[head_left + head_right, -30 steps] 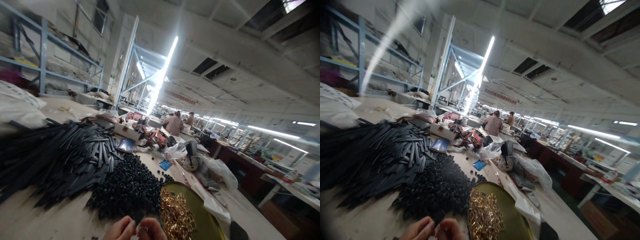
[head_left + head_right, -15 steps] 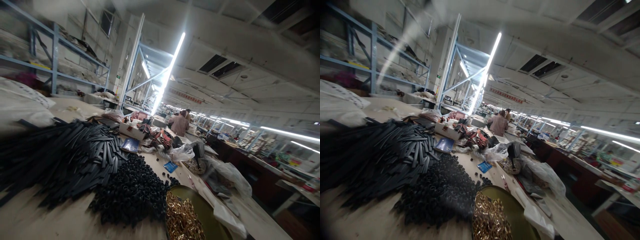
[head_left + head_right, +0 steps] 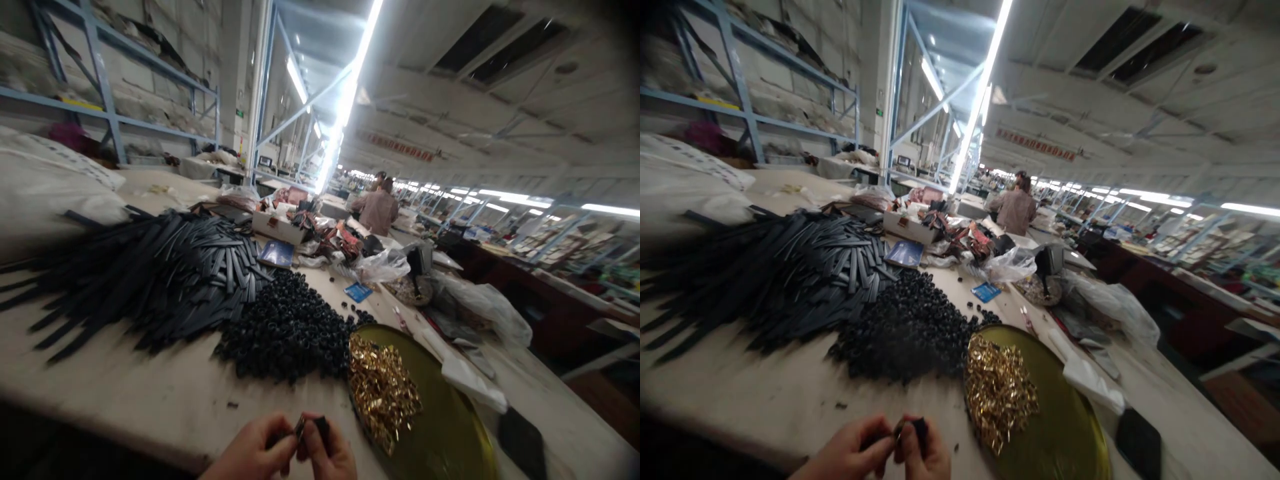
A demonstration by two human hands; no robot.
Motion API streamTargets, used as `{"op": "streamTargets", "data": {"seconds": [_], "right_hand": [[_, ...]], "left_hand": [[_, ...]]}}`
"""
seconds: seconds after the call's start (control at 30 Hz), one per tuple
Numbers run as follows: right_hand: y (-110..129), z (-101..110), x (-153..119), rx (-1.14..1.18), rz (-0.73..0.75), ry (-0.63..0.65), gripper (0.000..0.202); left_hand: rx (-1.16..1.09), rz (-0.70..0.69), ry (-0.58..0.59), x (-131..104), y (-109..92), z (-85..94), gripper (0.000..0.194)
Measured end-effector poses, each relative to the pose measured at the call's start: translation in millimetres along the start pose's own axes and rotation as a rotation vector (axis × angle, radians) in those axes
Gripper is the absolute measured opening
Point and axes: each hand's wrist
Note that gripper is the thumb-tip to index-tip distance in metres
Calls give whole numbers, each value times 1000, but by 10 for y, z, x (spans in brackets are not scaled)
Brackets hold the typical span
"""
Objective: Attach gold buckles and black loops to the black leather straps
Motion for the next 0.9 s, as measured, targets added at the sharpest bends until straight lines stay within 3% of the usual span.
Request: {"op": "streamTargets", "data": {"seconds": [0.13,0.33,0.57,0.7,0.9], "right_hand": [[117,4,-194,-101,62,14,29],[123,23,-247,134,-192,-21,30],[60,-43,-282,226,-252,-30,30],[101,-56,-311,193,-225,-11,28],[145,-32,-330,-96,-46,45,27]], "left_hand": [[-21,-8,28,-77,-41,-30,32],[-95,129,80,-161,44,-55,38],[-89,116,13,-261,92,-64,37],[-83,117,17,-285,133,-73,37],[-109,131,74,-269,228,-94,35]]}}
Point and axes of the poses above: each hand's wrist, its own x-axis towards the middle knuckle, its own z-axis out of the back of the hand, y = z × x, and after that the axes turned 12 degrees about z, right-handed
